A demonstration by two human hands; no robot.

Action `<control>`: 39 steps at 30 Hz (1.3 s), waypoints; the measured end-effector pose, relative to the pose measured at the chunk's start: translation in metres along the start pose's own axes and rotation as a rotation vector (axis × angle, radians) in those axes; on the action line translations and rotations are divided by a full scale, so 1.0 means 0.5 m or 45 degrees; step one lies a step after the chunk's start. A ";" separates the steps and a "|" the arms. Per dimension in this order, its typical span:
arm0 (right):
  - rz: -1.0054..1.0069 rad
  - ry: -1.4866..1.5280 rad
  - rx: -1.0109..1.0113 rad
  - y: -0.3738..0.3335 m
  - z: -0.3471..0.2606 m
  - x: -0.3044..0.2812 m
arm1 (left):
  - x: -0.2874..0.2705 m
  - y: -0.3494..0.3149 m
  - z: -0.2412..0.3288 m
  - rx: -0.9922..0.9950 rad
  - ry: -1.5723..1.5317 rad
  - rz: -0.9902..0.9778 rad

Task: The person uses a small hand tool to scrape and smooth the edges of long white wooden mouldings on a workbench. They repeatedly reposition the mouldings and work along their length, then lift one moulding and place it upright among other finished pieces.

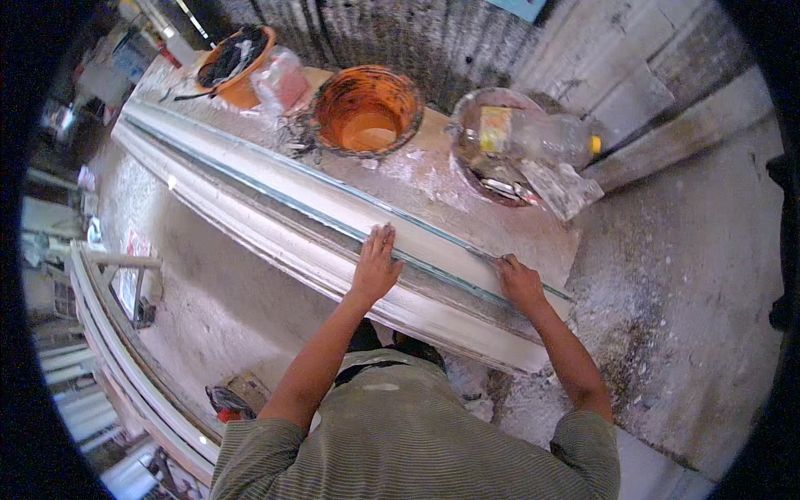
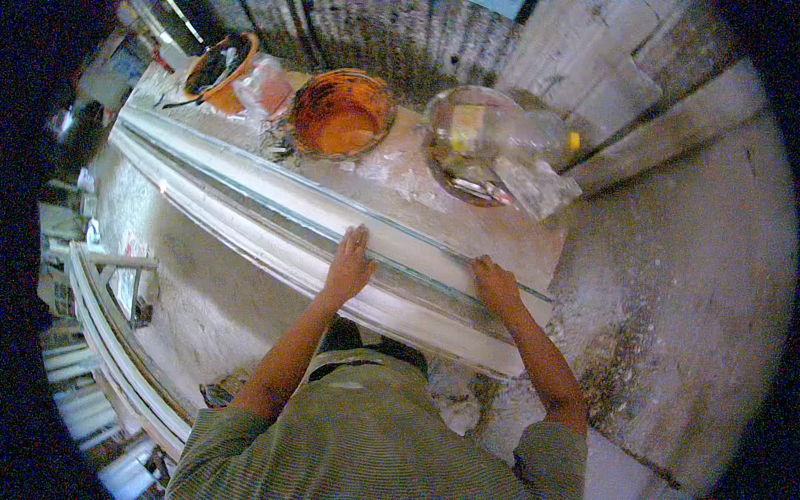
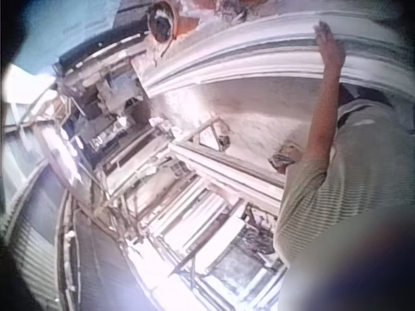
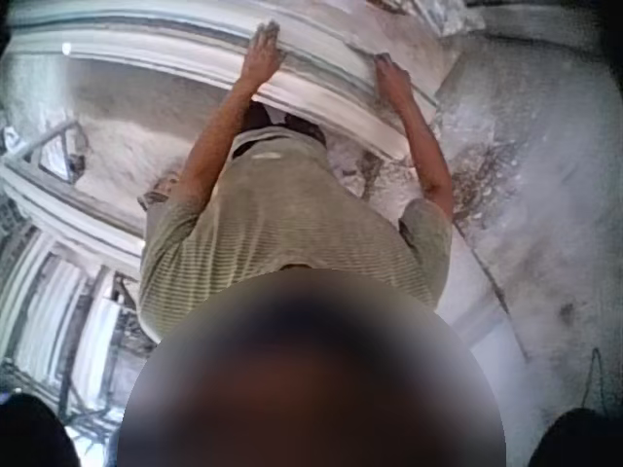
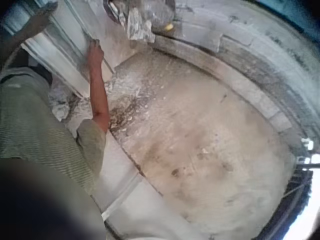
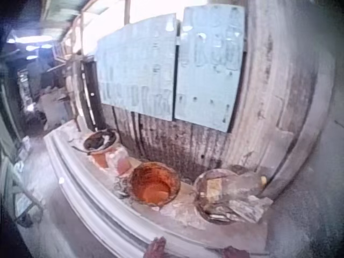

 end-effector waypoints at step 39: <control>-0.078 -0.381 -0.164 0.317 -0.297 -0.022 | -0.185 0.030 -0.328 0.239 0.099 -0.348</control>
Point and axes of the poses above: each hand's wrist, its own y-axis towards the middle knuckle, its own x-axis out of the palm, z = x × y, the point moved 9 cm from there along y, towards the middle knuckle, and after that the axes turned 3 degrees about -x, right-handed, at the moved point
